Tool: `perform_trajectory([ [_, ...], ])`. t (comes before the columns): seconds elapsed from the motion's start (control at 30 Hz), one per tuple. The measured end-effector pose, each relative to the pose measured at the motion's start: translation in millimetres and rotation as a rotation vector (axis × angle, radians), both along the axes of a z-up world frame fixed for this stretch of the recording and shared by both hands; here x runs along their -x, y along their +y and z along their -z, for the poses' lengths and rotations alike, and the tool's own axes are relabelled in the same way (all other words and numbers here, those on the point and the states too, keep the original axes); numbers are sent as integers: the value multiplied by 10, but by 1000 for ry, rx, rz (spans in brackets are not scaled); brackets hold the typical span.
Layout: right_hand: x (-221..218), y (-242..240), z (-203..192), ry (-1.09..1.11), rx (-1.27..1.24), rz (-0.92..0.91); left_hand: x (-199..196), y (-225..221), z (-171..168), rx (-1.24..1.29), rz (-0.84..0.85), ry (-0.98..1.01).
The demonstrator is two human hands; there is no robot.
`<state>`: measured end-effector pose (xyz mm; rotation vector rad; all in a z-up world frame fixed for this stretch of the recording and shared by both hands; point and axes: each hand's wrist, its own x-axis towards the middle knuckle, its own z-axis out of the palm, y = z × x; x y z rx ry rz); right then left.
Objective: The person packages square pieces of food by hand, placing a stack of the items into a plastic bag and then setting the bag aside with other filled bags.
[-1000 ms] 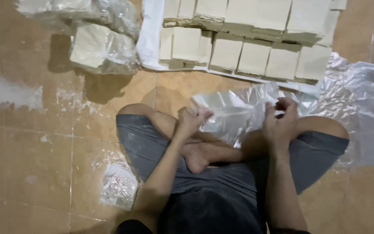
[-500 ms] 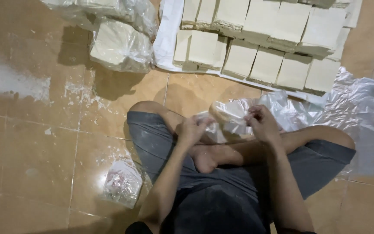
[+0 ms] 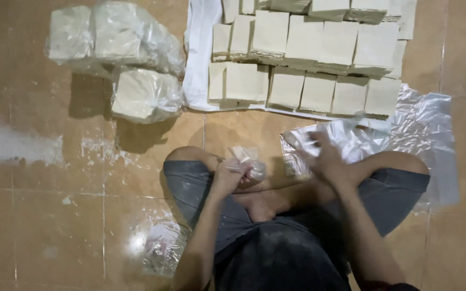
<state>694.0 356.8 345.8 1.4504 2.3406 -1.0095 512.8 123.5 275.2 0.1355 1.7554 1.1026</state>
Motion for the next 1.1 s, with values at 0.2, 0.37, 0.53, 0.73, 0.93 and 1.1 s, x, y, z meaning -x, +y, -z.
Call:
perform_trajectory([
  [0.2, 323, -559, 223, 626, 694, 121, -123, 199, -65, 129, 300, 334],
  [0.37, 297, -534, 220, 780, 265, -3, 51, 630, -1202, 280, 171, 112],
  [0.53, 297, -474, -312, 895, -441, -438, -81, 492, -981, -408, -704, -705],
  [0.73, 15, -482, -257, 1113, -441, -587, -11, 261, -388, -403, -533, -1107],
  [0.93, -123, -566, -246, 1068, -351, -767, -102, 160, -175, -381, -132, -784],
  [1.1, -229, -734, -286, 778, -173, -665, -248, 103, 78, -269, -62, -563],
])
